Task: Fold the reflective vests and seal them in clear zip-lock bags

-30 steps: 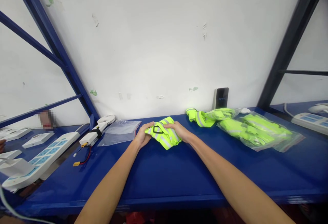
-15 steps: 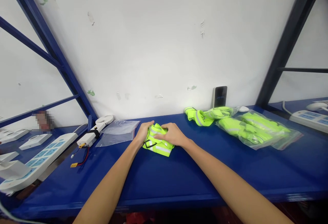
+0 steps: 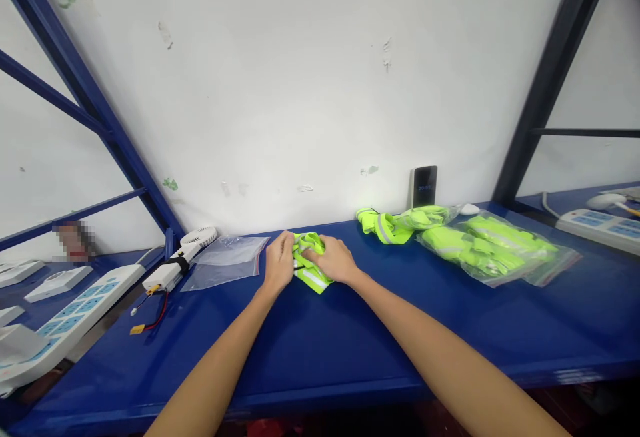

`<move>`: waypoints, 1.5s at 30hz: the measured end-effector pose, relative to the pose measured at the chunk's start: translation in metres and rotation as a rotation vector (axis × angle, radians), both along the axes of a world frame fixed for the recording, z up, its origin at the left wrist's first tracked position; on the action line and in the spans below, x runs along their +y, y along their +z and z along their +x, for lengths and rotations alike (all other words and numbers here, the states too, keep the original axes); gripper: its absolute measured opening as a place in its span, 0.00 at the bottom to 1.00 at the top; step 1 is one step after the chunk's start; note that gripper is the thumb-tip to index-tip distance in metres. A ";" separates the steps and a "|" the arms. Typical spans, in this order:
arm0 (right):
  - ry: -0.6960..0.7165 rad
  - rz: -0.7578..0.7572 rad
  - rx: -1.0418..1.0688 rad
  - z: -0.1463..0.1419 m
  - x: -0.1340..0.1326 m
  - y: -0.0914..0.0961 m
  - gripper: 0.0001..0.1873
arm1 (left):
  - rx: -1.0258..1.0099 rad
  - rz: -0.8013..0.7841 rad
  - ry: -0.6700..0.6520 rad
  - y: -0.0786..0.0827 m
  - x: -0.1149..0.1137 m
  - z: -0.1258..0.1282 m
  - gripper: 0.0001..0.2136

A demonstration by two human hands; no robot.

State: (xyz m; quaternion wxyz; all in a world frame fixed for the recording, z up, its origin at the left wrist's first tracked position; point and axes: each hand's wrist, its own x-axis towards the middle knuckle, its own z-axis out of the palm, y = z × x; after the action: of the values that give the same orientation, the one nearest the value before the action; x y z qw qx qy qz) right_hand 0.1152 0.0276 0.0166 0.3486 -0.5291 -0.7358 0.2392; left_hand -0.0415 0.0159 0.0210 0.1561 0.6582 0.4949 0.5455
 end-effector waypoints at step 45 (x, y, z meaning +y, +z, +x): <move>-0.129 -0.126 0.768 -0.014 0.010 -0.021 0.18 | 0.689 0.152 -0.136 -0.019 0.003 0.004 0.52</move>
State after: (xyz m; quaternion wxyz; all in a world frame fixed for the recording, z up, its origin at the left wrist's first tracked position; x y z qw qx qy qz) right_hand 0.1017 0.0381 -0.0045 0.5796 -0.4664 -0.5010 0.4421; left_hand -0.0375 0.0190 0.0024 -0.0333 0.8445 0.4316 0.3153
